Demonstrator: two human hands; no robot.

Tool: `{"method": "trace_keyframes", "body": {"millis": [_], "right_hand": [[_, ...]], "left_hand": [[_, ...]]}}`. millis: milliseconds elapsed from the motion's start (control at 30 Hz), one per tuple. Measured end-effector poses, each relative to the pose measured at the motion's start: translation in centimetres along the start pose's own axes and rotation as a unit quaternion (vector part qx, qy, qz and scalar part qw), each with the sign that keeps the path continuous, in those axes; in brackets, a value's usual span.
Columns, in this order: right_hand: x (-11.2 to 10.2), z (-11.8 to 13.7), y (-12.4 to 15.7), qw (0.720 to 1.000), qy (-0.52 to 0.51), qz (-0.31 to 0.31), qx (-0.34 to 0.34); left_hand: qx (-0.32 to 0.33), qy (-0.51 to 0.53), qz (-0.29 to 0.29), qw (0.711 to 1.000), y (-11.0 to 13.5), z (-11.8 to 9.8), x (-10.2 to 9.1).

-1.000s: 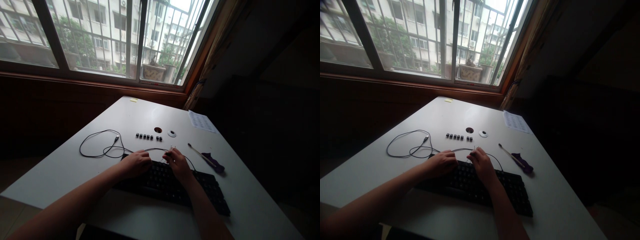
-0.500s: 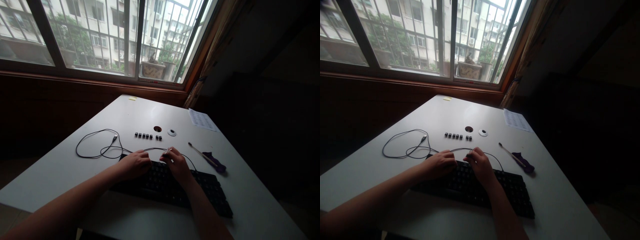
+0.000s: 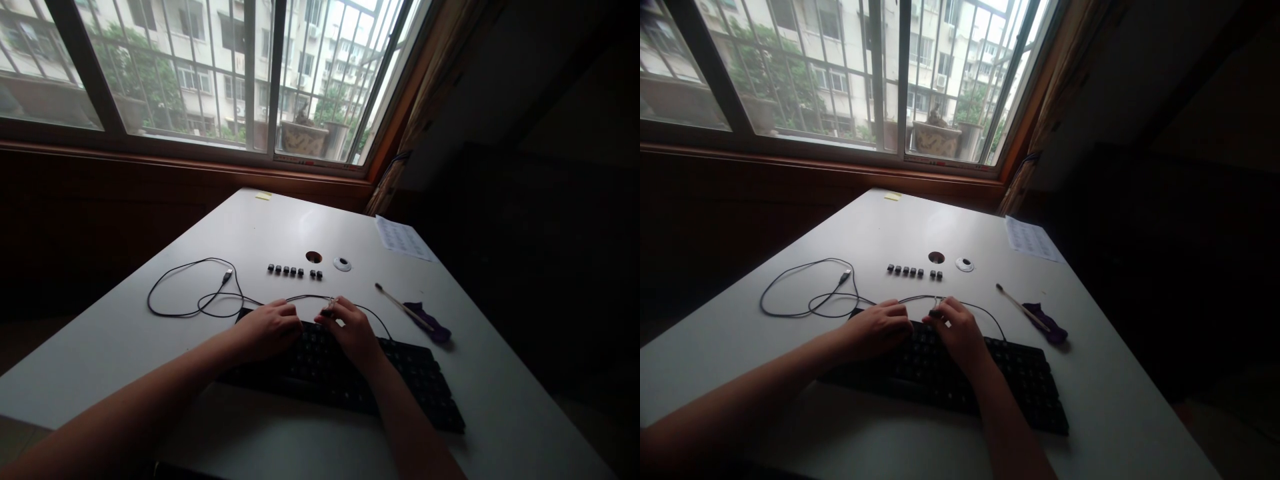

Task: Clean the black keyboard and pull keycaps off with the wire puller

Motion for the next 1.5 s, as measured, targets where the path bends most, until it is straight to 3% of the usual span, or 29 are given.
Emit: {"method": "trace_keyframes", "body": {"millis": [400, 700, 967, 1167, 1500], "right_hand": [[0.2, -1.3, 0.6, 0.999, -0.036, -0.010, 0.019], [0.1, -1.0, 0.7, 0.999, -0.031, -0.025, 0.010], [0.1, -2.1, 0.6, 0.998, -0.046, -0.034, 0.033], [0.2, -1.5, 0.6, 0.999, -0.046, -0.022, 0.018], [0.4, -0.6, 0.9, 1.000, -0.013, 0.013, 0.011]], "left_hand": [[-0.032, 0.052, -0.022, 0.998, 0.0, 0.8, -0.5], [-0.106, 0.053, 0.033, 0.992, -1.7, 2.2, -0.3], [-0.103, 0.163, -0.035, 0.981, -3.0, 3.2, 1.0], [-0.102, 0.147, -0.063, 0.982, -2.7, 2.9, 1.0], [-0.103, 0.105, -0.050, 0.988, -2.7, 2.1, 0.8]]}}
Point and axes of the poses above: each hand's wrist, its own y-axis away from the middle knuckle, its own x-axis out of the palm, z = x × y, the point moved 10 cm from there along -y, towards the middle knuckle, and after that the axes turned 9 degrees about x, right-handed, at the moved point
